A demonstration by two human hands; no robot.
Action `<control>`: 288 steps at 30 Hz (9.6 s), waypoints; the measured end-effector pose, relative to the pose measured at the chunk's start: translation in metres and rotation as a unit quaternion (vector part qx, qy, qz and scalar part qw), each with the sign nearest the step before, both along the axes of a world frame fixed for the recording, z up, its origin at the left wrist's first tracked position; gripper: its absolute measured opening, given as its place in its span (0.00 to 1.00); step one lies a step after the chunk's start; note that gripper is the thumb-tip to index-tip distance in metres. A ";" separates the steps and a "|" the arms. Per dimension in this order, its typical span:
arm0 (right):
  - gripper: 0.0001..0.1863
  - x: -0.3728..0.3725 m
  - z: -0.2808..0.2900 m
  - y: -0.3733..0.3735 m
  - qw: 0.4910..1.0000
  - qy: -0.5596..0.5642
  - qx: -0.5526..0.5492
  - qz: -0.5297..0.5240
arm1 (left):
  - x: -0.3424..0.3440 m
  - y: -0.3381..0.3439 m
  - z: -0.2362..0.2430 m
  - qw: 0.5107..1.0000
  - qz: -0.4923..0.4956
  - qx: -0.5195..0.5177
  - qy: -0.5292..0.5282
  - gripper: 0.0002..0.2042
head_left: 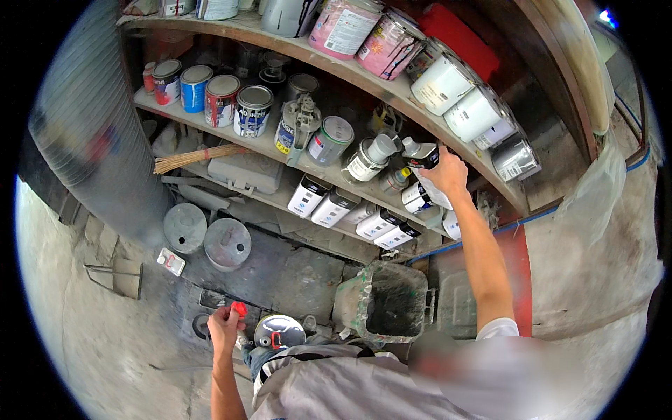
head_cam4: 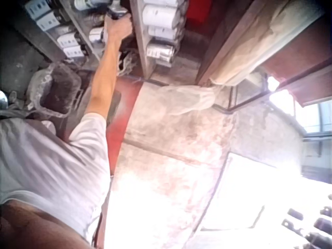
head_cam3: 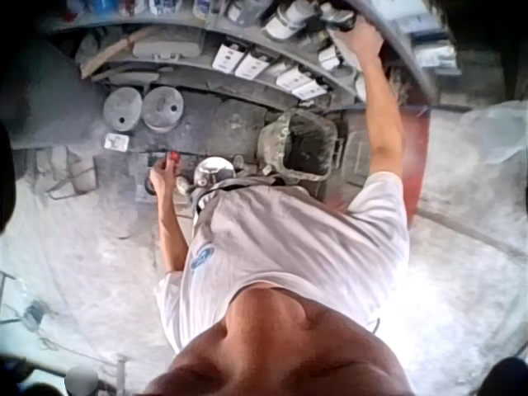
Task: The person retrieves a small container and a bottle of liquid from a shelf, pours the liquid into the container, and stirs the mixture with a metal ruler. They then add a second liquid from a metal can and continue stirring the contents.
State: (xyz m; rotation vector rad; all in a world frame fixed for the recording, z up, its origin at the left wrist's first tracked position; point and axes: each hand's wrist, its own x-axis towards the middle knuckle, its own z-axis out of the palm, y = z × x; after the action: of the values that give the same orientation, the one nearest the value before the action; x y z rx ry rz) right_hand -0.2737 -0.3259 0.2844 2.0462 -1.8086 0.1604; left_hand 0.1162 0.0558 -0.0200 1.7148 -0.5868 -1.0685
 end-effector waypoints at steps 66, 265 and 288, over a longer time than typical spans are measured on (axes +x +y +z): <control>0.38 0.052 -0.133 0.258 0.868 -0.330 0.309 0.207 | -0.070 -0.115 0.194 0.792 -0.457 -0.233 -0.330 0.12; 0.08 -0.030 -0.052 1.455 0.592 -0.617 -0.421 -0.303 | -0.376 0.814 0.105 0.392 -0.875 -0.118 0.259 0.41; 0.09 -0.058 -0.097 1.404 0.763 -0.413 -0.244 -0.433 | -0.439 0.830 0.095 0.383 -0.894 -0.089 0.217 0.41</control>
State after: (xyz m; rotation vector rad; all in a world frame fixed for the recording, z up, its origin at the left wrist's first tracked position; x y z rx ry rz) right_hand -0.3314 1.0777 0.1869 0.6130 -2.6192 1.2392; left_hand -0.3229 0.8860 0.0747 -0.2850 -2.1886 -2.4795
